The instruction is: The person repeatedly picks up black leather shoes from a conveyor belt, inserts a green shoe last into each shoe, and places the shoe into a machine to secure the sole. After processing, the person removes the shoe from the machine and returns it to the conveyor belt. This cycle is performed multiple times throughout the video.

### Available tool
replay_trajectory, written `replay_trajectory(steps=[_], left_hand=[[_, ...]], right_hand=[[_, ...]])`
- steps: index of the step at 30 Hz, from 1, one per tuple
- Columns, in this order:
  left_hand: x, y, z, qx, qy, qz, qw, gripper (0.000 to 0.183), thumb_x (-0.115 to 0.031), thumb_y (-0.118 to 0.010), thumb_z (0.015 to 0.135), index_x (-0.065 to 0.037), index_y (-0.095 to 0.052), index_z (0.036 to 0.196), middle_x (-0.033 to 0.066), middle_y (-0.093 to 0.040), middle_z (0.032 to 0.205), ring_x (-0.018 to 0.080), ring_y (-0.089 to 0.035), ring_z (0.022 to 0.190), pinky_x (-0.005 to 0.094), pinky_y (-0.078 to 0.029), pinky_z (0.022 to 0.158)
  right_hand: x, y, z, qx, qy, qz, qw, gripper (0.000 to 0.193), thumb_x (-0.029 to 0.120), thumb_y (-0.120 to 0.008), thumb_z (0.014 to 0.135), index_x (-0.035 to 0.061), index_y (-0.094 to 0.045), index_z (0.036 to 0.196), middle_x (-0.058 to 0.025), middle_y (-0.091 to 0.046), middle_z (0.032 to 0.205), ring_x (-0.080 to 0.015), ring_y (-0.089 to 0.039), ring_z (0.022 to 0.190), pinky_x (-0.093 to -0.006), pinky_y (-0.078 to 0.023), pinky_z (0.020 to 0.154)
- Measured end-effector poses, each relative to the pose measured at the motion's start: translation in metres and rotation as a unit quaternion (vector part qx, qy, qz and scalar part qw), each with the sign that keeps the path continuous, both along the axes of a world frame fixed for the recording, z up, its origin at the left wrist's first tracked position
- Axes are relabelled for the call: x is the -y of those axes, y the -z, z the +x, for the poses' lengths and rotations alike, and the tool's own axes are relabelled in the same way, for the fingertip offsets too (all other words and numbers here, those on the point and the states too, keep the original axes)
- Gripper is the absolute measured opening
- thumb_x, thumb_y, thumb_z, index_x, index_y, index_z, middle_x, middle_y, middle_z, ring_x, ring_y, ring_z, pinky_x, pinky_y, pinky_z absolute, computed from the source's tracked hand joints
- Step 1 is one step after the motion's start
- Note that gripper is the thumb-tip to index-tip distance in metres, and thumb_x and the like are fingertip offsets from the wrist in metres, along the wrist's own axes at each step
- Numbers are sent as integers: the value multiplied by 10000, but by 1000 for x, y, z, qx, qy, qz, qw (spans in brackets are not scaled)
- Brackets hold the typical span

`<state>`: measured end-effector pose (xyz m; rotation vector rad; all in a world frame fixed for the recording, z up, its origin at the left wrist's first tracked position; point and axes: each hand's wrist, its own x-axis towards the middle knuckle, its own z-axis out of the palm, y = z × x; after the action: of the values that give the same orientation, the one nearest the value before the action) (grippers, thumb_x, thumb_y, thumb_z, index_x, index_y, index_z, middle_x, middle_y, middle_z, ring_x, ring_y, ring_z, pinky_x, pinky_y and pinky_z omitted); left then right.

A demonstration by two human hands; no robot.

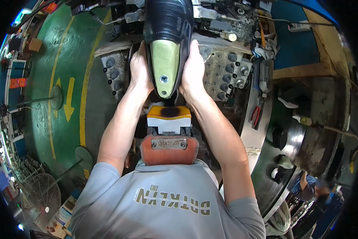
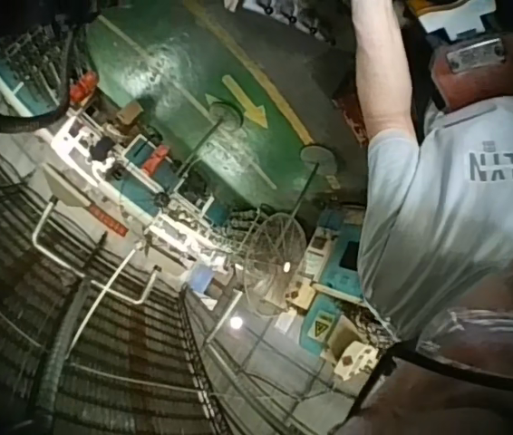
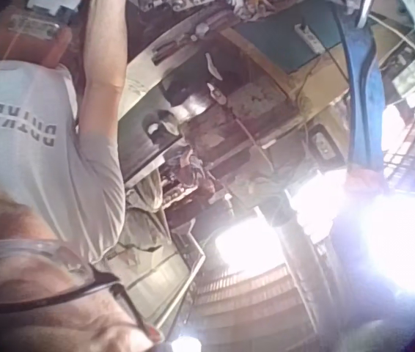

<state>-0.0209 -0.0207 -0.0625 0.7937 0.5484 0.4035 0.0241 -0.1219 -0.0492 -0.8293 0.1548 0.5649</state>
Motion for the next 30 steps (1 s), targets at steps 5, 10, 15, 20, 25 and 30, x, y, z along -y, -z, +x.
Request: replay_trajectory(steps=[5, 10, 15, 20, 25, 30], left_hand=[[0, -1, 0, -14, 16, 12, 1000, 430, -336, -357, 1049, 1, -622, 1087, 84, -675, 959, 155, -649, 832, 295, -523, 766], [-19, 53, -21, -35, 58, 33, 997, 337, -266, -500, 992, 2, -574, 1181, 108, -671, 997, 211, -683, 836, 341, -562, 738], [-17, 110, -93, -270, 178, 299, 898, 331, -317, -445, 1024, -75, -540, 819, 14, -532, 650, 134, -493, 522, 293, -411, 531], [-7, 206, -215, -419, 296, 278, 812, 265, -297, -474, 1008, -68, -557, 901, 25, -562, 739, 141, -525, 606, 294, -431, 606], [33, 239, -275, -442, 351, 232, 792, 225, -276, -504, 992, -62, -574, 983, 35, -592, 828, 148, -556, 690, 294, -450, 681], [62, 243, -284, -413, 365, 246, 797, 226, -255, -534, 977, -55, -591, 1065, 45, -621, 916, 155, -588, 774, 295, -470, 756]], right_hand=[[6, 12, 4, 54, 3, -136, 989, 569, 471, -316, 1040, 6, -641, 1086, -104, -653, 1007, -163, -613, 864, -303, -492, 799], [50, 44, 5, 124, -77, -206, 968, 522, 488, -350, 1032, 43, -621, 997, -17, -574, 797, -119, -536, 674, -262, -451, 626], [125, 89, 7, 47, -6, -267, 963, 512, 463, -355, 1038, 17, -599, 971, -3, -501, 720, -99, -500, 604, -240, -415, 533], [191, 163, -22, -38, 29, -265, 963, 504, 477, -374, 1028, 28, -596, 967, 2, -489, 667, -106, -486, 561, -254, -396, 506], [228, 184, -72, -110, 5, -293, 950, 484, 498, -419, 1009, 46, -586, 960, 4, -506, 666, -125, -496, 540, -268, -398, 499], [242, 206, -107, -140, 2, -312, 940, 487, 489, -417, 1013, 46, -598, 921, 8, -507, 649, -112, -502, 547, -260, -400, 486]])
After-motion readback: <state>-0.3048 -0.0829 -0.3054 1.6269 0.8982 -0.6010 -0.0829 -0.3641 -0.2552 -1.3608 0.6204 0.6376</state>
